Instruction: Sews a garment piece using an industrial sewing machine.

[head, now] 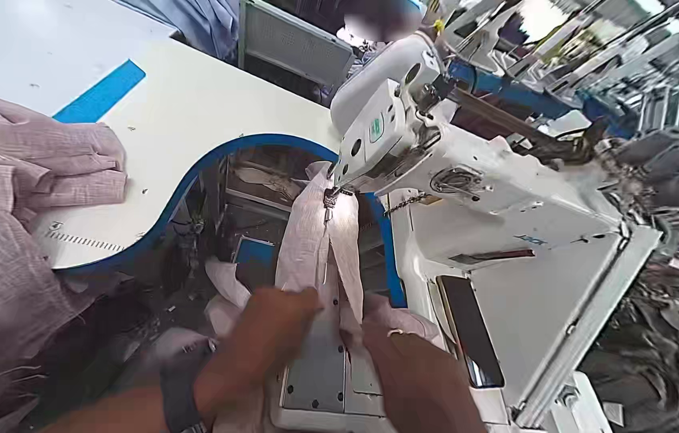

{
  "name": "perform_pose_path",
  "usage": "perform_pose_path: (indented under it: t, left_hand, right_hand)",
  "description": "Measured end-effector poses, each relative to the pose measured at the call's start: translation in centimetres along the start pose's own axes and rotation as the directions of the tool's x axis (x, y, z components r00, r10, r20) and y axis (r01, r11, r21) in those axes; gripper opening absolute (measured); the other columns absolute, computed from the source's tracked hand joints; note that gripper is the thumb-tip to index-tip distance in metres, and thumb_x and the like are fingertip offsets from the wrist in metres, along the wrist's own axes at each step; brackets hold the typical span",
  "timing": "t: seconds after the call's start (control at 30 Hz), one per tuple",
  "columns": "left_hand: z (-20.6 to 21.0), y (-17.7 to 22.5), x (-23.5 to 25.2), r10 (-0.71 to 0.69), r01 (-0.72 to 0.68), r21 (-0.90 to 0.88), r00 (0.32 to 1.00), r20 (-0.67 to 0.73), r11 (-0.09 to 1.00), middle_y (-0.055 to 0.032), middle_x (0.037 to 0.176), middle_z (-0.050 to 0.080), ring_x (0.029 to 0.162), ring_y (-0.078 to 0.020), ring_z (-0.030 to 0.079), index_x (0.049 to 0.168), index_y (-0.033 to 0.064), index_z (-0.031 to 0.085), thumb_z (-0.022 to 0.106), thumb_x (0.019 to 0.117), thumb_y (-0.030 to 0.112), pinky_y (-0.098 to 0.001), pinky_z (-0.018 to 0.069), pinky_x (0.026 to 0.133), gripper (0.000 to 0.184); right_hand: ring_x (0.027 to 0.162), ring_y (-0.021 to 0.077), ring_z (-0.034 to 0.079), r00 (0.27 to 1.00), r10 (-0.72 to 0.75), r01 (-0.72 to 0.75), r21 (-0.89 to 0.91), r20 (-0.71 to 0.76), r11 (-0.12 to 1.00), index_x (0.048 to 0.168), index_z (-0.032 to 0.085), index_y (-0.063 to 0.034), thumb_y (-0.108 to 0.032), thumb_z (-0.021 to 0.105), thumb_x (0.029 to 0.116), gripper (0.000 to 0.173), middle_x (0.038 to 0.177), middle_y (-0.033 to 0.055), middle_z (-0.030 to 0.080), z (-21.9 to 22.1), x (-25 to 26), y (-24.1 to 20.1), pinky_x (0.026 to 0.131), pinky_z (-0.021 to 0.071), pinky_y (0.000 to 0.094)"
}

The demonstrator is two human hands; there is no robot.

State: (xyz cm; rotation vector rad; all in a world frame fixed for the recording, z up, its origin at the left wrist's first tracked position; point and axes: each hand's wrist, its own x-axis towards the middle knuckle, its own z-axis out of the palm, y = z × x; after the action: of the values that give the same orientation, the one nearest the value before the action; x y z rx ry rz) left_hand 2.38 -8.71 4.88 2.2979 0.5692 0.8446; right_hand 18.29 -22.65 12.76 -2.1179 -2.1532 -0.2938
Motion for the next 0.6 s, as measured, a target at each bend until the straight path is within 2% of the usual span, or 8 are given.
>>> perform_pose_path:
  t: [0.07,0.1,0.17,0.2,0.27,0.37,0.5,0.6]
  left_hand:
    - [3.4,3.6,-1.5,-0.060,0.073,0.086,0.989,-0.138,0.994,-0.0078,0.054,0.060,0.045,-0.0250,0.062,0.082,0.0039,0.071,0.060,0.0867,0.009,-0.0417,0.0492,0.041,0.013]
    - [4.4,3.9,-1.8,-0.101,0.116,0.080,0.980,-0.172,0.990,-0.0081,0.055,0.061,0.045,-0.0247,0.063,0.087,0.0021,0.073,0.059,0.0864,0.008,-0.0410,0.0493,0.040,0.015]
    - [4.9,3.5,-1.6,-0.154,0.164,0.030,0.965,-0.214,0.986,-0.0083,0.058,0.065,0.047,-0.0226,0.064,0.100,-0.0015,0.077,0.058,0.0921,0.008,-0.0379,0.0508,0.043,0.022]
    - [4.9,3.7,-1.6,-0.164,0.171,0.013,0.960,-0.228,0.985,-0.0075,0.057,0.064,0.046,-0.0209,0.063,0.101,-0.0018,0.077,0.057,0.0934,0.009,-0.0357,0.0496,0.042,0.024]
    - [4.6,3.6,-1.0,-0.175,0.179,-0.008,0.952,-0.250,0.984,-0.0068,0.055,0.062,0.044,-0.0193,0.060,0.095,-0.0008,0.076,0.057,0.0934,0.011,-0.0337,0.0472,0.042,0.023]
    - [4.4,2.3,0.0,-0.203,0.189,-0.087,0.959,-0.196,0.978,-0.0102,0.056,0.064,0.046,-0.0226,0.063,0.093,-0.0028,0.076,0.058,0.0939,0.009,-0.0371,0.0496,0.043,0.021]
    - [4.2,1.0,1.5,-0.228,0.195,-0.209,0.963,-0.147,0.958,-0.0142,0.060,0.066,0.047,-0.0265,0.063,0.096,-0.0051,0.076,0.054,0.0963,0.007,-0.0401,0.0492,0.045,0.024]
    - [5.5,-0.3,2.9,-0.266,0.204,-0.268,0.938,-0.221,0.942,-0.0072,0.056,0.064,0.045,-0.0171,0.060,0.091,0.0006,0.076,0.057,0.0942,0.011,-0.0327,0.0466,0.043,0.022]
  right_hand:
    - [0.047,0.0221,0.062,0.988,0.131,-0.135,-0.052,-0.079,0.989,0.095,0.077,0.0001,-0.001,0.064,0.0811,0.019,0.062,0.0092,0.063,1.7,0.4,-3.5,0.041,0.0473,0.0329]
    - [0.046,0.0220,0.062,0.977,0.190,-0.196,-0.054,-0.095,0.979,0.100,0.078,0.0014,0.000,0.064,0.0807,0.024,0.062,0.0098,0.064,2.4,0.7,-4.2,0.040,0.0465,0.0326]
    - [0.046,0.0219,0.062,0.964,0.243,-0.252,-0.078,-0.111,0.965,0.106,0.078,0.0036,0.000,0.063,0.0849,0.026,0.063,0.0112,0.066,2.5,1.7,-4.1,0.041,0.0466,0.0324]
    - [0.045,0.0208,0.061,0.963,0.249,-0.259,-0.103,-0.101,0.960,0.108,0.078,0.0033,-0.001,0.064,0.0861,0.026,0.061,0.0102,0.065,2.1,1.7,-4.3,0.040,0.0451,0.0311]
    - [0.042,0.0189,0.057,0.970,0.224,-0.235,-0.133,-0.089,0.963,0.109,0.077,0.0038,-0.002,0.064,0.0850,0.028,0.058,0.0084,0.062,2.4,2.5,-4.7,0.039,0.0420,0.0294]
    - [0.044,0.0198,0.060,0.971,0.232,-0.237,-0.109,-0.062,0.965,0.109,0.077,0.0041,-0.003,0.062,0.0886,0.027,0.060,0.0094,0.065,3.9,4.1,-4.0,0.039,0.0446,0.0304]
    - [0.042,0.0187,0.058,0.968,0.247,-0.250,-0.119,-0.040,0.961,0.109,0.077,0.0031,-0.003,0.060,0.0900,0.027,0.059,0.0085,0.064,4.4,6.0,-3.3,0.039,0.0426,0.0295]
    - [0.040,0.0179,0.056,0.965,0.256,-0.260,-0.146,-0.051,0.954,0.108,0.078,0.0032,-0.003,0.060,0.0872,0.028,0.055,0.0074,0.061,4.9,7.5,-2.6,0.037,0.0408,0.0294]
